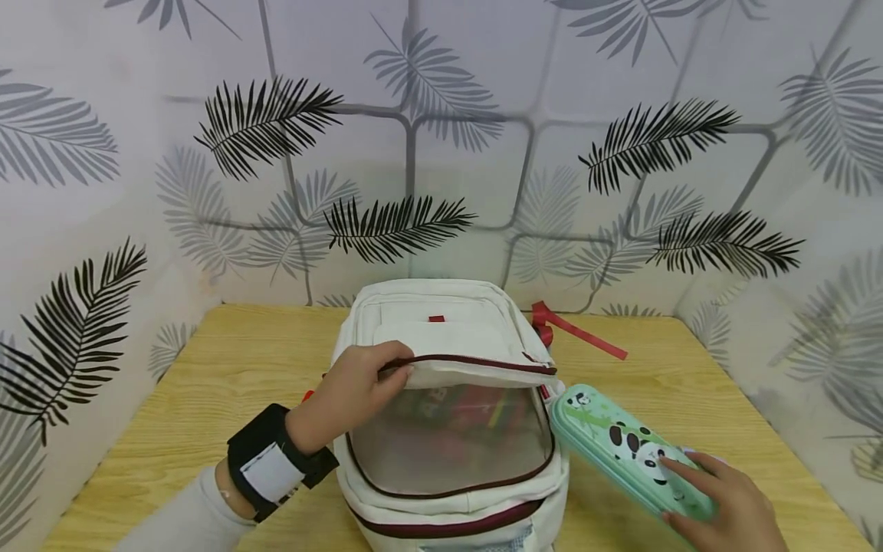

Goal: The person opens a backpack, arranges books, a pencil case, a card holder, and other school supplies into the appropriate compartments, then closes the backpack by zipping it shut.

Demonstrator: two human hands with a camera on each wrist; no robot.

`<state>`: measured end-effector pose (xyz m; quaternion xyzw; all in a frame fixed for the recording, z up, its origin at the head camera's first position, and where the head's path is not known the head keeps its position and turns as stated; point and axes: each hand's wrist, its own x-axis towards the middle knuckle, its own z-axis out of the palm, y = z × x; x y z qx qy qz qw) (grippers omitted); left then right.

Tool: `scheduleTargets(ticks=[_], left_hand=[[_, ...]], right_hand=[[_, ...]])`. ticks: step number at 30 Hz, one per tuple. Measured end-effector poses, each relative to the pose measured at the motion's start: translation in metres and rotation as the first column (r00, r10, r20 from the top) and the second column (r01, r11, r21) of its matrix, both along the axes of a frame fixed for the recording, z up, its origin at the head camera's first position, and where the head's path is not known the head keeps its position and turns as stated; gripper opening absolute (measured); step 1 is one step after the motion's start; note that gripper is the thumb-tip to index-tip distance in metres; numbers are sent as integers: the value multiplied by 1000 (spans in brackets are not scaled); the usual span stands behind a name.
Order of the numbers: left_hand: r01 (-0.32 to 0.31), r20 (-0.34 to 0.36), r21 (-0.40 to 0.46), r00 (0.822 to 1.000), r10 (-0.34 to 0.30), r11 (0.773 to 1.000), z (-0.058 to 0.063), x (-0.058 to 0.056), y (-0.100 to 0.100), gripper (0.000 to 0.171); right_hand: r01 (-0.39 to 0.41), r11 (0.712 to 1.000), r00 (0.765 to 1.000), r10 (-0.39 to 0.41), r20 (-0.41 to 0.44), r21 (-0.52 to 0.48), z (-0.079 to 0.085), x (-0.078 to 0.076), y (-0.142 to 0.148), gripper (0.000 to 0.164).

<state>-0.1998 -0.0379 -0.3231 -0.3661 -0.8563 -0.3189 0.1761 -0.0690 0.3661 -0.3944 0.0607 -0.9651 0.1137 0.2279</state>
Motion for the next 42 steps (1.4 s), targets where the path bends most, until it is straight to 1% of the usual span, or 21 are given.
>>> scheduleTargets(ticks=[1,2,4,7,8,10,11,13,15,18,21,23,25,26,28,31,33,36,38,42], left_hand=[[3,7,9,1000,-3,1000,3,-2,0,7],[4,8,15,1000,-4,1000,6,-5,0,7],[5,6,18,1000,-6,1000,11,-9,0,7],[13,14,20,1000,-13,1000,18,-14,0,8],[17,20,24,1000,-18,1000,20,-15,0,8],[23,44,31,999,-25,999,23,-17,0,7],[26,54,34,998,-27,999,25,-18,1,7],[28,77,41,997,-31,999,29,-19,1,7],[31,92,42,995,-34,999,32,-20,2,7],[38,110,45,993,-43,998,33,-21,3,8],[30,129,60,991,-37,998,32,-21,1,8],[20,135,69,990,-29,997,31,-22,0,8],[14,138,74,990,-24,997,30,-23,-1,8],[14,142,78,990,-25,997,30,-23,-1,8],[18,147,81,989,-30,997,30,-24,-1,9],[14,146,89,989,-27,996,30,-24,-2,8],[5,140,90,990,-18,996,29,-24,-4,8],[-1,134,90,991,-11,996,27,-25,-5,9],[2,129,93,992,-14,996,26,-26,-6,9],[5,139,97,990,-18,995,26,-26,-8,8]], right_hand=[[-41,999,999,41,-19,4,2,0,-1,59],[-70,998,997,70,-17,10,4,-1,-3,60],[-111,994,993,111,37,-2,11,-3,-9,60],[-170,984,981,173,87,-43,21,-9,-23,59],[-171,983,976,178,123,-62,26,-11,-29,58],[-205,976,967,214,138,-74,33,-17,-40,58],[-226,972,964,233,130,-65,37,-21,-45,58],[-262,963,953,268,142,-58,44,-29,-55,57],[-305,952,941,306,142,-29,50,-38,-63,57],[-382,924,905,379,192,-25,58,-54,-75,56],[-442,894,851,442,284,-66,62,-74,-88,53],[-467,879,815,470,338,-97,62,-89,-97,51],[-482,869,791,487,370,-112,61,-101,-106,50],[-486,867,786,489,379,-111,60,-107,-110,50],[-500,861,782,494,379,-92,59,-116,-117,49],[-515,855,785,498,368,-58,55,-128,-126,49],[-524,850,783,506,361,-54,50,-134,-130,49],[-521,852,786,502,359,-50,42,-142,-137,50],[-507,860,795,489,358,-50,36,-146,-141,52],[-441,893,816,443,371,-95,29,-153,-149,54]])
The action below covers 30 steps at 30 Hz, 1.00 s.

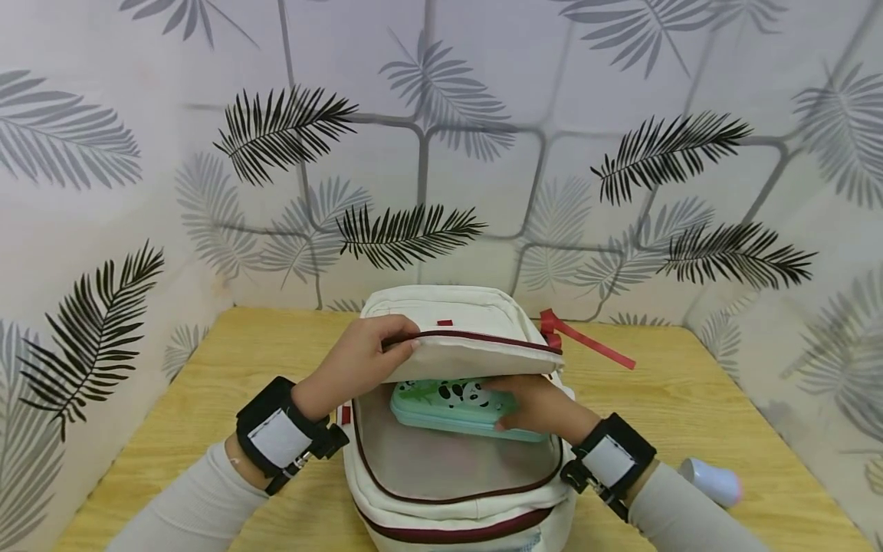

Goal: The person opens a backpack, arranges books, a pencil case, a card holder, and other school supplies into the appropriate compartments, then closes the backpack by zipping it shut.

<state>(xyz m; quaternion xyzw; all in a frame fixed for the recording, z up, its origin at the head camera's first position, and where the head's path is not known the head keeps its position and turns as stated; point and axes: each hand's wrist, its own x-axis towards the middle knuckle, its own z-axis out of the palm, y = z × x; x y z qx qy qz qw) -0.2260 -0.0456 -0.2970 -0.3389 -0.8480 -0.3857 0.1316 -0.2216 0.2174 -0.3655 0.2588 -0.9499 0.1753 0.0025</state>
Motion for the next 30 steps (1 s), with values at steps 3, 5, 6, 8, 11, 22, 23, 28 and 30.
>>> scheduleTargets(ticks=[3,5,6,8,11,22,23,28,30], left_hand=[[11,20,-2,1000,-11,1000,-2,2,0,9],[19,26,-2,999,-19,1000,-3,4,0,9],[22,26,-2,999,-22,1000,-4,5,0,9],[22,19,-4,1000,-22,1000,-6,6,0,9],[19,13,-8,1000,-19,1000,-8,7,0,9],[44,26,-5,999,-44,999,-13,9,1,10],[44,24,-4,999,-44,999,-13,9,2,10],[41,26,2,999,-41,999,-12,10,1,10],[42,33,5,999,-42,999,-12,10,1,10]], right_hand=[[62,997,998,-60,35,-37,-5,-1,-2,57],[88,995,995,-86,50,-43,-7,-1,-3,57],[94,994,994,-91,59,-48,-8,0,-4,58],[93,994,993,-89,74,-51,-9,0,-4,56],[66,997,994,-62,92,-42,-9,2,-2,57],[-72,997,995,72,72,-4,-6,13,13,67],[-85,996,994,85,66,-8,-4,16,14,66],[-121,993,991,121,61,-4,14,34,29,51],[-97,995,993,97,74,5,22,39,39,44]])
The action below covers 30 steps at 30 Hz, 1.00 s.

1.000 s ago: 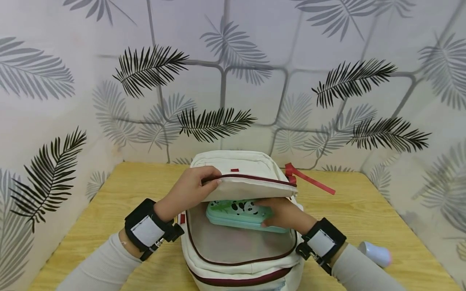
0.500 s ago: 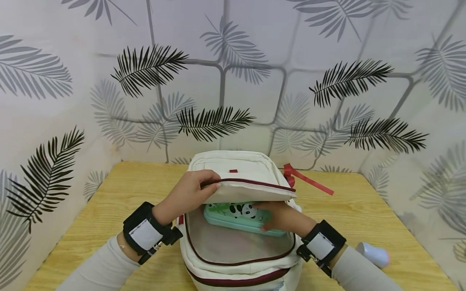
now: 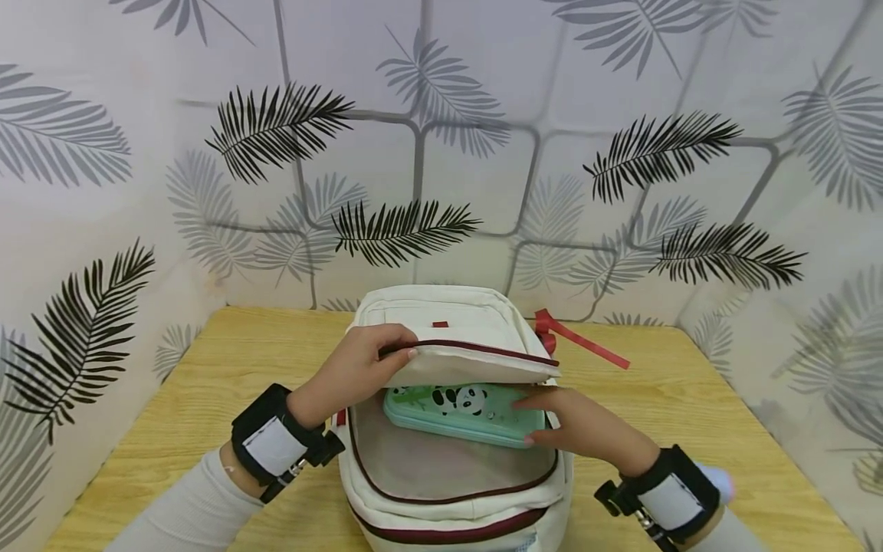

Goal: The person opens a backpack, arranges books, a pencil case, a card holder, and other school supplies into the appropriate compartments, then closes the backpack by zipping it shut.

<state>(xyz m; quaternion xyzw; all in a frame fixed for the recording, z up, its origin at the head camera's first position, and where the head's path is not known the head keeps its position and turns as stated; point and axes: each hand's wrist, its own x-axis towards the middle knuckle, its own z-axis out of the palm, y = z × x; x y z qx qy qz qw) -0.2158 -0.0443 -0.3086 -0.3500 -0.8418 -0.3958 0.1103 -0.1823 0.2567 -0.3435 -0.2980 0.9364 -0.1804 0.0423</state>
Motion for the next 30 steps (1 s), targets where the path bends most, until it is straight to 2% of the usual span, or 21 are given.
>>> scheduleTargets(ticks=[5,11,15,19,25,27,30], left_hand=[[-6,10,1,1000,6,1000,0,1,-2,11],[-12,11,3,1000,12,1000,0,2,-3,11],[-11,16,-1,1000,11,1000,0,1,-3,11],[-4,16,-9,1000,4,1000,-2,0,-4,12],[5,9,-6,1000,-5,1000,-2,-1,-3,12],[6,8,-8,1000,-6,1000,-2,0,-2,12],[8,7,-11,1000,-8,1000,-2,0,-2,12]], right_hand=[[127,992,991,-128,31,23,12,7,37,37],[289,957,953,-289,91,13,9,8,86,44],[360,932,924,-362,120,37,-2,8,117,49],[414,904,889,-426,168,104,-14,9,145,57],[475,859,839,-507,195,189,-36,13,180,67],[489,848,819,-527,226,205,-43,15,190,70],[511,829,775,-558,296,226,-53,17,201,70]])
